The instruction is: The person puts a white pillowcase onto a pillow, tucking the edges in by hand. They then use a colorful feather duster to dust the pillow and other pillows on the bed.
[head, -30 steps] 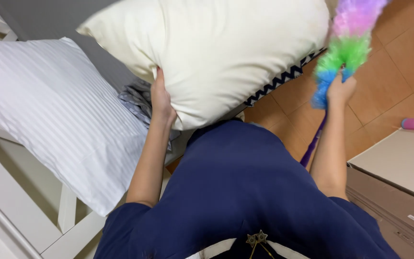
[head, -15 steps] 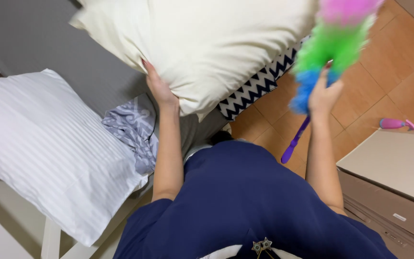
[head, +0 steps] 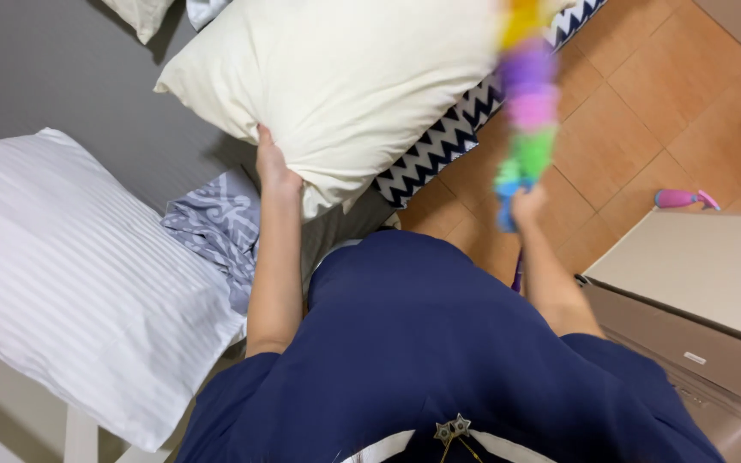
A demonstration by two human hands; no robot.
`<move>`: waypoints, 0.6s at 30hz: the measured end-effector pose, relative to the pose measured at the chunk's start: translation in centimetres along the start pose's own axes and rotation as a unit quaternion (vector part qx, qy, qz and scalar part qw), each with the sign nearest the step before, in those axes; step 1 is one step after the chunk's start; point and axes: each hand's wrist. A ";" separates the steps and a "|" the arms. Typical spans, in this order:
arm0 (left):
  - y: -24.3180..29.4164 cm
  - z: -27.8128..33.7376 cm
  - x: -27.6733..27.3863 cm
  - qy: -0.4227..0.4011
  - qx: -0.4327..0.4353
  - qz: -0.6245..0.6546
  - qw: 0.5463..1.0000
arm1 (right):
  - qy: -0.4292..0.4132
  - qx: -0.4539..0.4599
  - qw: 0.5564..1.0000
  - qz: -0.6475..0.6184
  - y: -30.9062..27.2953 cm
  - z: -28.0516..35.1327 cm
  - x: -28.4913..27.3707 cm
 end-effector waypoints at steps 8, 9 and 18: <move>-0.9 -0.8 -3.6 0.023 0.022 -0.057 0.998 | 0.063 0.063 0.973 -0.212 -14.9 4.7 -3.4; -1.1 0.0 -3.5 0.049 0.025 -0.074 0.996 | -0.019 -0.040 0.973 -0.226 -17.5 7.3 -3.3; -3.1 -0.5 -9.5 0.017 0.163 -0.222 0.961 | -0.017 -0.316 0.930 0.187 -22.9 1.5 -9.0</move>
Point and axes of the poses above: each hand's wrist, its own z-axis away from the middle knuckle, its own x-axis out of the palm, y = z × x, and after that the axes turned 10 degrees about z, right-handed
